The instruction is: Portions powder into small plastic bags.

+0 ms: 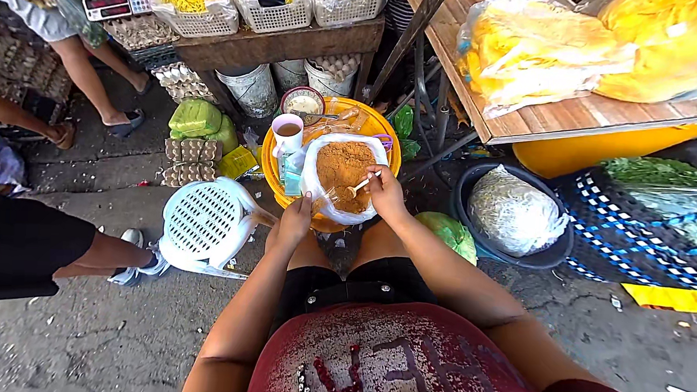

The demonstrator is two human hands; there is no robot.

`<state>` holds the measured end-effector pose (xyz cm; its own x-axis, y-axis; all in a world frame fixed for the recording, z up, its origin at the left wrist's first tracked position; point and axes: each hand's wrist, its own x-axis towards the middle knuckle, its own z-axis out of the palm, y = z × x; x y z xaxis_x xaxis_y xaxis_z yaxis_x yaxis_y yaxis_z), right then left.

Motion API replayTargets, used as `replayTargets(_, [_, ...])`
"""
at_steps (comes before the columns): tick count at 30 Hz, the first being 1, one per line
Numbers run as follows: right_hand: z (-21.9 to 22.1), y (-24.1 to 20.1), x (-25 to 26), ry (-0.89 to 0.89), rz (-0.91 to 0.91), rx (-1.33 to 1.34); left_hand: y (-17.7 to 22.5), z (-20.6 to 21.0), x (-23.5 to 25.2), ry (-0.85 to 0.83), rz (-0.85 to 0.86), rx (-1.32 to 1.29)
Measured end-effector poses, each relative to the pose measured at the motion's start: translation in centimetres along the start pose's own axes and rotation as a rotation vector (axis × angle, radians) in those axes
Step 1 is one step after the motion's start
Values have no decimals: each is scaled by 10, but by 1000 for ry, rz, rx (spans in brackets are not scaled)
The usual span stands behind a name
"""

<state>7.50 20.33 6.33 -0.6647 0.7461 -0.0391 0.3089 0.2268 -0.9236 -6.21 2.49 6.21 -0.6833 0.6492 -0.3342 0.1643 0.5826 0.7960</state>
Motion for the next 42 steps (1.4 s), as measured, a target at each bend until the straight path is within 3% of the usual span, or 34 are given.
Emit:
replayTargets(4, [4,1,-2,-60,75,66,7,1,1,-10,-36,4])
replayTargets(12, [-27,-6,7,138,284,536,8,0,2,13,-80,-134])
replayTargets(17, [-43,-28,5,140,311,736,16,0,2,-7,-87,-136])
replayTargets(29, [-24,-35,4,-71,283,586,32,-4,2,-50,-57,-22])
replayTargets(33, [-11,-44,-5,-165,180,534,32,3,6,-62,-47,-77])
replayTargets(36, [-14,-46,-10,-220,-59,465,32,5,5,-70,-45,-182])
replayTargets(39, [-27,-51,-11,-162,-246,432,31,3,2,-86,-54,-312])
replayTargets(42, [-43,-51,-8,-40,-320,446,29,2,1,-88,-78,-366])
